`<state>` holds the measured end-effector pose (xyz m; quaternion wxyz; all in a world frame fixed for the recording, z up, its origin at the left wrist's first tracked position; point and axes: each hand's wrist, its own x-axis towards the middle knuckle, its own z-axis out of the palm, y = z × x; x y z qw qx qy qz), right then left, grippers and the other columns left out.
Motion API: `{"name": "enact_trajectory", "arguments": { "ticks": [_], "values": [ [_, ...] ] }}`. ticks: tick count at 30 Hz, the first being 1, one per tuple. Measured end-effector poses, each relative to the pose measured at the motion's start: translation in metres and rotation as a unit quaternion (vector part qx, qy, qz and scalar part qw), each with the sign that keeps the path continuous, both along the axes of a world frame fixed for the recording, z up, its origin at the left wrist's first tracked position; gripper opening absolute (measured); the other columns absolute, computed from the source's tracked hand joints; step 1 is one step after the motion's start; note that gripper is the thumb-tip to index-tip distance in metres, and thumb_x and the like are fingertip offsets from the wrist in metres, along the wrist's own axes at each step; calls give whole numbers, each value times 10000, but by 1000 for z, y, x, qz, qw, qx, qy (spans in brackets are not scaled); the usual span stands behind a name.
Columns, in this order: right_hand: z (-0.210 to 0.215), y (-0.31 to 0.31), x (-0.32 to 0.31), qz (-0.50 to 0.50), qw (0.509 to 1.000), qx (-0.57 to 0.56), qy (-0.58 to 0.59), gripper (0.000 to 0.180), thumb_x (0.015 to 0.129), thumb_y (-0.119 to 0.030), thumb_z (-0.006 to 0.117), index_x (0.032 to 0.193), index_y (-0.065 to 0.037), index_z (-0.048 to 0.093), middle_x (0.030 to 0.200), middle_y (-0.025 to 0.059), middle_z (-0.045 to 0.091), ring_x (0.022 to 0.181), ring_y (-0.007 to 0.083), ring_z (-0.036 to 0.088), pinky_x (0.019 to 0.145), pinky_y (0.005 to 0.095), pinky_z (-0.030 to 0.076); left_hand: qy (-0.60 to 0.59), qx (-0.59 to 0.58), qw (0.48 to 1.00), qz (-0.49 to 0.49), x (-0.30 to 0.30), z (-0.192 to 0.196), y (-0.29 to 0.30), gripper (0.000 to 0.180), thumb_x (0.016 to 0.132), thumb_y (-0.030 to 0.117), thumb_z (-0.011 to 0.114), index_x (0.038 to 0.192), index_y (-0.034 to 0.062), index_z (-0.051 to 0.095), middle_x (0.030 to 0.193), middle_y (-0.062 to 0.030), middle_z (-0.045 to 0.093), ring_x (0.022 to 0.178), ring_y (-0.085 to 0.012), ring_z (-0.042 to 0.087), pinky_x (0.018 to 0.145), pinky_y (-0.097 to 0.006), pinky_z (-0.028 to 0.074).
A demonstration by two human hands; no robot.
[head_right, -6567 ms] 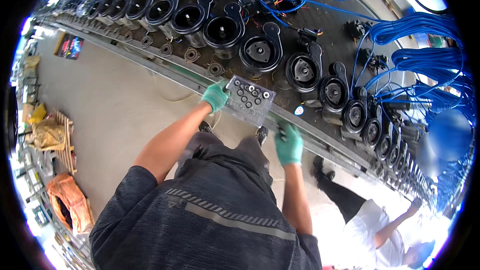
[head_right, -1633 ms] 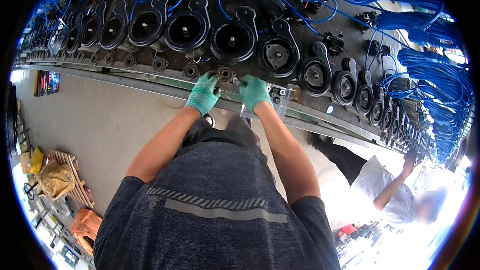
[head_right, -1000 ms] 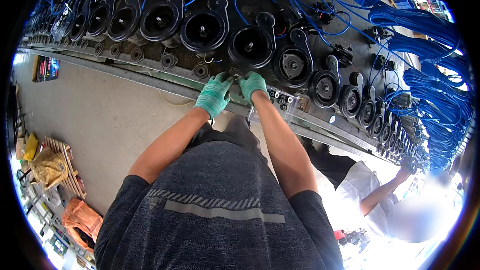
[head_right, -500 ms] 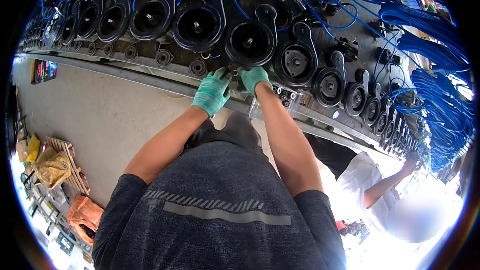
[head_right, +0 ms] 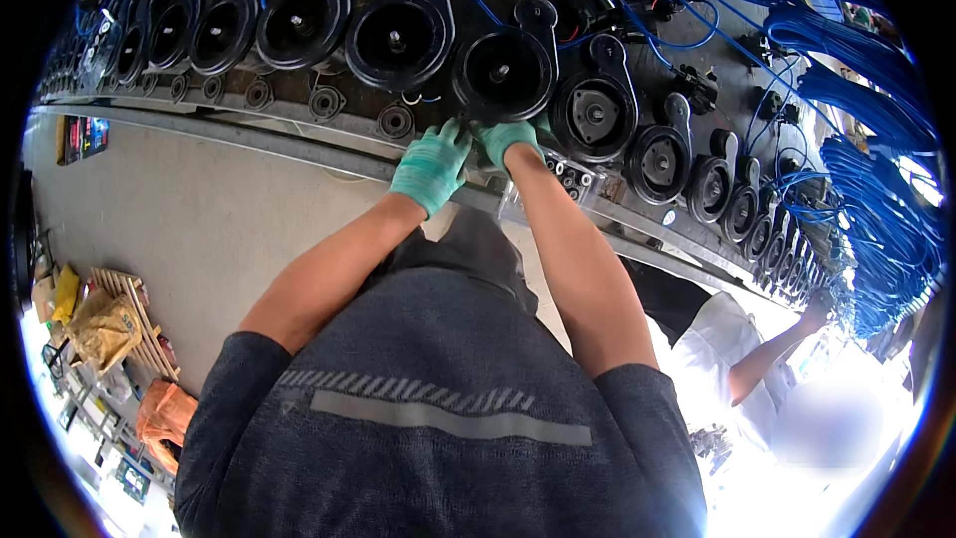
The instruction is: The person inserts small cylindrical components into the center of a row of black mechanical housings on a factory assembly line. They pick up the parts from a clear plastic tray and place them into the units one by one, moving along the line as they work.
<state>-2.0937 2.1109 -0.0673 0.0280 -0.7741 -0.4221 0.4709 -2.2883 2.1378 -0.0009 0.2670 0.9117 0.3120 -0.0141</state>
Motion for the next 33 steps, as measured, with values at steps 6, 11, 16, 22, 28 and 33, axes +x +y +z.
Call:
{"name": "enact_trajectory", "arguments": {
  "ticks": [6, 11, 16, 22, 28, 33],
  "values": [
    [3, -12, -17, -145, 984, 76, -64, 482, 955, -315, 644, 1388, -114, 580, 1181, 212, 707, 1057, 412, 669, 924, 432, 524, -75, -45, 996, 30, -13, -3, 17, 510, 835, 181, 694, 1310, 29, 590, 1338, -222, 557, 1167, -392, 580, 988, -464, 513],
    [6, -22, -32, -207, 967, 71, -130, 453, 904, -122, 608, 1349, -89, 532, 1127, 221, 707, 1087, 384, 663, 931, 422, 515, -71, -73, 995, 7, -23, -9, 6, 591, 837, 141, 687, 1395, 20, 535, 1441, -236, 502, 1260, -410, 537, 1074, -471, 464],
    [-6, -32, -39, -355, 929, 98, -26, 451, 867, -215, 690, 1246, 9, 592, 1123, 247, 702, 1033, 390, 683, 924, 433, 518, -120, -103, 987, 17, -31, -7, 7, 542, 853, 128, 683, 1362, 3, 548, 1433, -223, 509, 1274, -411, 527, 1077, -467, 459],
    [106, -40, -85, -416, 885, 176, 111, 195, 931, -73, 672, 1102, 19, 649, 930, 88, 698, 802, 163, 648, 735, 325, 536, -246, -154, 955, 69, -64, -31, 12, 483, 878, 132, 696, 1313, -26, 558, 1351, -242, 562, 1198, -415, 582, 1025, -464, 492],
    [213, -50, -79, -307, 836, 454, 6, 146, 922, -18, 678, 1062, -36, 639, 915, 59, 693, 814, 139, 645, 768, 302, 535, -291, -253, 905, 178, -116, -39, 12, 410, 902, 44, 666, 1291, -39, 570, 1114, -160, 714, 1001, -289, 713, 895, -366, 563],
    [211, 6, -55, -165, 821, 501, -221, 183, 903, -41, 681, 1078, -47, 630, 953, 162, 706, 800, 336, 683, 743, 396, 547, -283, -310, 883, 213, -131, -58, 5, 461, 900, 31, 678, 1338, -40, 553, 1158, -149, 721, 1032, -245, 711, 912, -341, 555]
  ]
}}
